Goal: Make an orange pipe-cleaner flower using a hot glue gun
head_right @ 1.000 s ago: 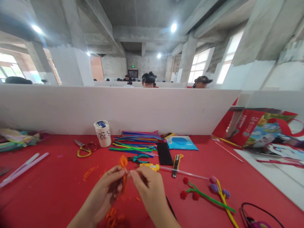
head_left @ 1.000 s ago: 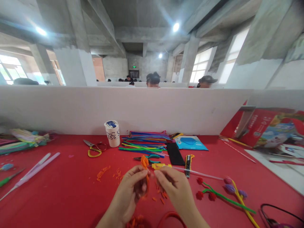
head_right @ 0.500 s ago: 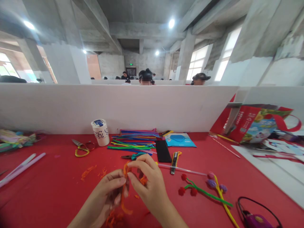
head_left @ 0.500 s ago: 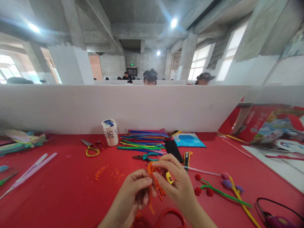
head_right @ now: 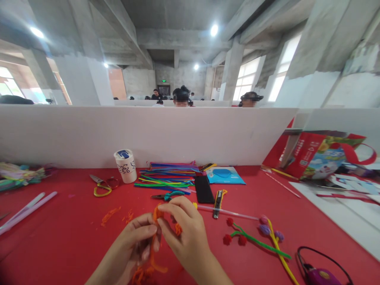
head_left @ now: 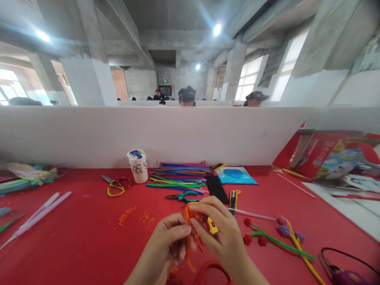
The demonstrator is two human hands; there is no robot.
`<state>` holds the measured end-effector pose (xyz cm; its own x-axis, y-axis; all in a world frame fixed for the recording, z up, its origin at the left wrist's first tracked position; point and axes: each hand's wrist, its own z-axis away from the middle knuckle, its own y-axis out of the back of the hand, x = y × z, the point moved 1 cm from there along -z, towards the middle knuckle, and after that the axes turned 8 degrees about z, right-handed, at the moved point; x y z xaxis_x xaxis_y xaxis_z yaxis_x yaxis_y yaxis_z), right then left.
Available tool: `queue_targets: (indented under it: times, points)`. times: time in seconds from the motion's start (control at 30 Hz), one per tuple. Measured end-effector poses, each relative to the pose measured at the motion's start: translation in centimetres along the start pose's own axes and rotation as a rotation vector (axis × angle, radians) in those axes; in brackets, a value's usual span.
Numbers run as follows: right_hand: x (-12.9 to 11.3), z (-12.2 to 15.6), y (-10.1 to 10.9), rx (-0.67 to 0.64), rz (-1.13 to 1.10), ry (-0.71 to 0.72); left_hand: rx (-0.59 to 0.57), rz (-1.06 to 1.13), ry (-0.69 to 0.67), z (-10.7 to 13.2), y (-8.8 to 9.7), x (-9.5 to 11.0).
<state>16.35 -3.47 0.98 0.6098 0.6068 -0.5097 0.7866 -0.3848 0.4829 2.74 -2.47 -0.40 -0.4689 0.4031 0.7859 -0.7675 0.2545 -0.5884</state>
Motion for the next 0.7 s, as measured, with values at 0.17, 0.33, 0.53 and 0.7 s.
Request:
queue_targets:
  times: [0.17, 0.33, 0.53, 0.7]
  points:
    - [-0.05, -0.01, 0.07, -0.002, -0.007, 0.002, 0.002, 0.012, 0.001, -0.06, -0.01, 0.02]
    - [0.16, 0.08, 0.07, 0.022, 0.006, 0.021, 0.023, 0.017, -0.016, -0.24, -0.10, 0.04]
    - [0.01, 0.27, 0.06, 0.038, 0.008, 0.012, 0.040, 0.000, -0.066, -0.27, 0.04, -0.22]
    - [0.48, 0.15, -0.49, -0.069, -0.070, -0.236, 0.145, -0.005, -0.171, -0.93, 0.74, -0.06]
